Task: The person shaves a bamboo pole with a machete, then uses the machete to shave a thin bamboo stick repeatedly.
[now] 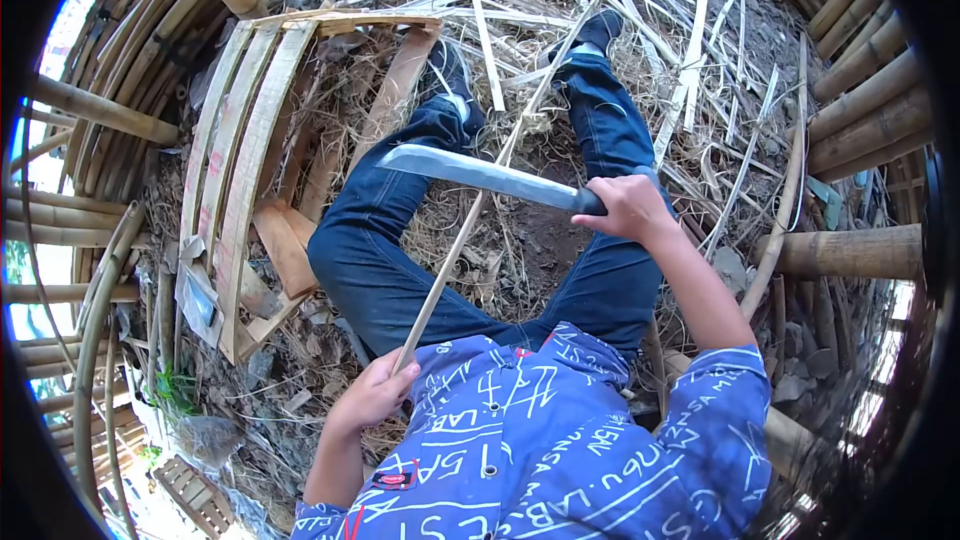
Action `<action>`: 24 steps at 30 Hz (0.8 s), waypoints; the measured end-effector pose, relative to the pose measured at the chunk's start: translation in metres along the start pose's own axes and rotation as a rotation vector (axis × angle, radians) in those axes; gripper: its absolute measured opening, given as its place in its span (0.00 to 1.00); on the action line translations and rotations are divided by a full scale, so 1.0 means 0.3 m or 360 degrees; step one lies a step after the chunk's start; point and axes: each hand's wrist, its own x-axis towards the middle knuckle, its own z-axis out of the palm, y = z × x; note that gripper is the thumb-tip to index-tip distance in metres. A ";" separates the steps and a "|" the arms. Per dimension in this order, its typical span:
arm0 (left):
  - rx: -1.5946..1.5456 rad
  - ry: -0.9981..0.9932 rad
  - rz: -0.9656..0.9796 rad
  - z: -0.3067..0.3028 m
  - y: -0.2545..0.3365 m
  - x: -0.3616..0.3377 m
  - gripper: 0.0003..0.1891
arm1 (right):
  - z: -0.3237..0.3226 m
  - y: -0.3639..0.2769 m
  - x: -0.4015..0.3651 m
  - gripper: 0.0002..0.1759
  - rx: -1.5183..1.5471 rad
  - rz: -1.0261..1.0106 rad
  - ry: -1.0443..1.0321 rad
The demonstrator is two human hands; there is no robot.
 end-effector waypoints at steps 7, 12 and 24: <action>0.0438 0.0198 0.0184 0.023 -0.103 -0.070 0.07 | -0.034 0.082 0.079 0.29 -0.0012 0.0407 -0.0024; 0.0441 0.0251 0.0109 0.002 -0.125 -0.075 0.06 | -0.118 0.184 0.062 0.28 -0.0104 0.0555 0.0251; 0.0338 -0.0038 0.0291 0.001 -0.027 0.065 0.04 | -0.154 -0.065 -0.085 0.29 0.0079 -0.0065 0.0260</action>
